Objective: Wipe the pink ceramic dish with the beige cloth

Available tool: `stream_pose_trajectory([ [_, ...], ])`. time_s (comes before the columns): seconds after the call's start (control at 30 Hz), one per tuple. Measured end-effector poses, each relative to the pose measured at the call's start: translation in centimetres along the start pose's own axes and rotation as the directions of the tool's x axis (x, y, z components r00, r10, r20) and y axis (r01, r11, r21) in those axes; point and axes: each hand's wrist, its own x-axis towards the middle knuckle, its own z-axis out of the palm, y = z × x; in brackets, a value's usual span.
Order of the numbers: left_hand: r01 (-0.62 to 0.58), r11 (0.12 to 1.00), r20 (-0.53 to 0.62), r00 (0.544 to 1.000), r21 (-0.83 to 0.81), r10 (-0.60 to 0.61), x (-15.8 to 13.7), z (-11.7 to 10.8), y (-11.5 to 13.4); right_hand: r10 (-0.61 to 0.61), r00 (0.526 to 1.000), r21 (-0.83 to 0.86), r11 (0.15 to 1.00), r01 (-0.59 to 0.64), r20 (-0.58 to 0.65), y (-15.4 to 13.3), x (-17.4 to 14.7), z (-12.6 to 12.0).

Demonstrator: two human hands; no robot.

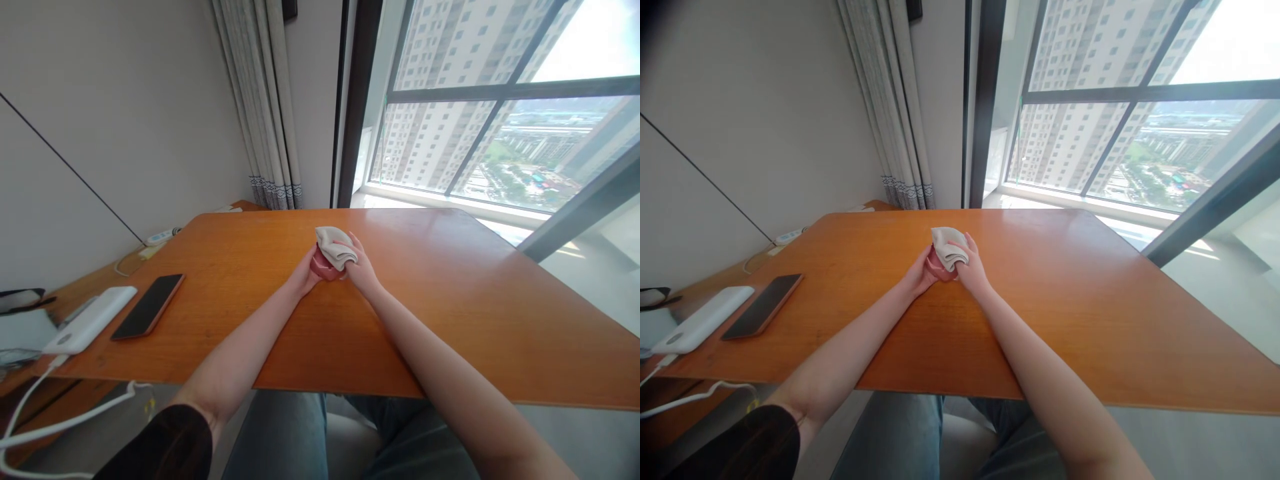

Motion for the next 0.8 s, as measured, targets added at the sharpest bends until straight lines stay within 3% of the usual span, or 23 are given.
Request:
stream_pose_trajectory([
  [0.13,-0.103,0.992,0.005,0.995,-0.075,0.104,0.0,-0.1,0.4,-0.035,0.996,-0.019,0.999,0.033,-0.087,-0.8,-1.6,1.7],
  [0.27,0.01,1.0,0.091,0.996,-0.024,-0.008,-0.5,0.3,0.7,-0.087,0.982,-0.031,0.996,0.083,-0.169,-1.2,-1.6,1.2],
  [0.33,0.054,0.998,0.094,0.994,0.033,-0.057,-0.8,0.5,0.6,-0.093,0.985,-0.018,0.996,0.091,-0.146,-0.9,-0.9,0.2],
  [0.43,0.071,0.993,0.003,0.997,0.093,-0.072,-0.7,0.7,0.2,-0.056,0.997,0.0,0.998,0.056,-0.052,0.0,0.2,-0.8],
  [0.57,-0.051,0.999,-0.076,0.996,0.015,0.052,-0.2,0.7,0.1,0.0,0.999,-0.021,1.0,-0.001,-0.036,0.4,-0.1,0.2],
  [0.7,-0.189,0.981,-0.03,0.982,-0.048,0.188,-0.3,0.8,0.4,-0.032,0.996,-0.02,0.999,0.03,-0.078,-0.5,-1.6,2.1],
  [0.8,-0.118,0.993,0.085,0.989,-0.021,0.119,-0.8,1.0,0.7,-0.089,0.987,-0.014,0.996,0.088,-0.134,-1.0,-1.7,1.6],
])
